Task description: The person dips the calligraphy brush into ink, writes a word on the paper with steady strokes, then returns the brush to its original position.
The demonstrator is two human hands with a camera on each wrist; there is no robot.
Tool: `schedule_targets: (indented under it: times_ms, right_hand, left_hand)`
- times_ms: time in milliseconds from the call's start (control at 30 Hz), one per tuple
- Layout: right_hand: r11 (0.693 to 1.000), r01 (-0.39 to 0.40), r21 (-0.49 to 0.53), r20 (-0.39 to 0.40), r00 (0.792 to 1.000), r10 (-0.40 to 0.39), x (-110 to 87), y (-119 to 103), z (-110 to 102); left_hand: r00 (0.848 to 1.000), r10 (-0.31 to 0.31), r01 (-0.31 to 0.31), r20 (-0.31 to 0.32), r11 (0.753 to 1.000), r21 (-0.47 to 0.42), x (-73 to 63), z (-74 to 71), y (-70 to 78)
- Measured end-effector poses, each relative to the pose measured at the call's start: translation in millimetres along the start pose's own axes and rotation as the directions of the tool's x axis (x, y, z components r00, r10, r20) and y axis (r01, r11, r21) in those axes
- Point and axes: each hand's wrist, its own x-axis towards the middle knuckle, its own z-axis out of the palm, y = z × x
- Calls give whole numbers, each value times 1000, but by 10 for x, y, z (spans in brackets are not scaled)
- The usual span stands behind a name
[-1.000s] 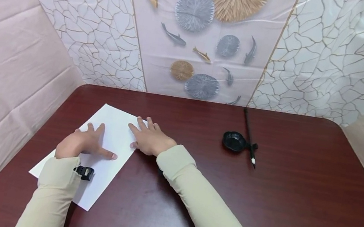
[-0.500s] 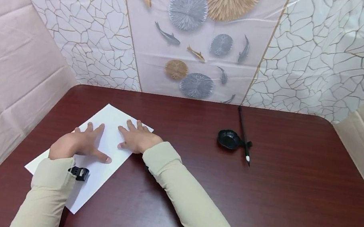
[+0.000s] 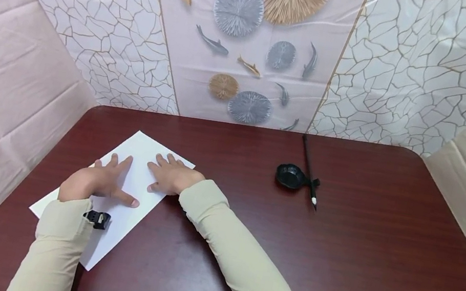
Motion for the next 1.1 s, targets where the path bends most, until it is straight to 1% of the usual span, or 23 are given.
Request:
schedule_targets:
  times_ms: [133, 267, 533, 633, 700, 800, 933, 1100]
  right_hand:
    - [1000, -7, 16, 10, 1000, 7, -8, 0, 8]
    - [998, -30, 48, 30, 999, 28, -33, 12, 25]
    - [991, -72, 111, 14, 997, 71, -148, 38, 41]
    - [988, -93, 123, 15, 996, 92, -208, 28, 46]
    - [987, -107, 121, 14, 994, 106, -249, 28, 49]
    - [985, -127, 117, 11, 992, 126, -293, 40, 57]
    - [982, -152, 114, 3, 988, 153, -377, 52, 87]
    - [978, -186, 98, -8, 982, 188, -478, 15, 152]
  left_hand:
    - [1000, -6, 6, 11, 1000, 3, -1, 8, 6]
    - [1000, 7, -7, 20, 1000, 8, 7, 26, 26]
    - [999, 45, -45, -2, 997, 60, 20, 15, 143]
    - [999, 43, -42, -2, 997, 67, 21, 20, 184]
    - [1000, 31, -32, 3, 997, 64, 22, 25, 220]
    - [999, 32, -32, 3, 998, 55, 37, 36, 271]
    - [998, 55, -55, 5, 997, 59, 64, 56, 331]
    - [996, 86, -87, 28, 995, 57, 71, 94, 372]
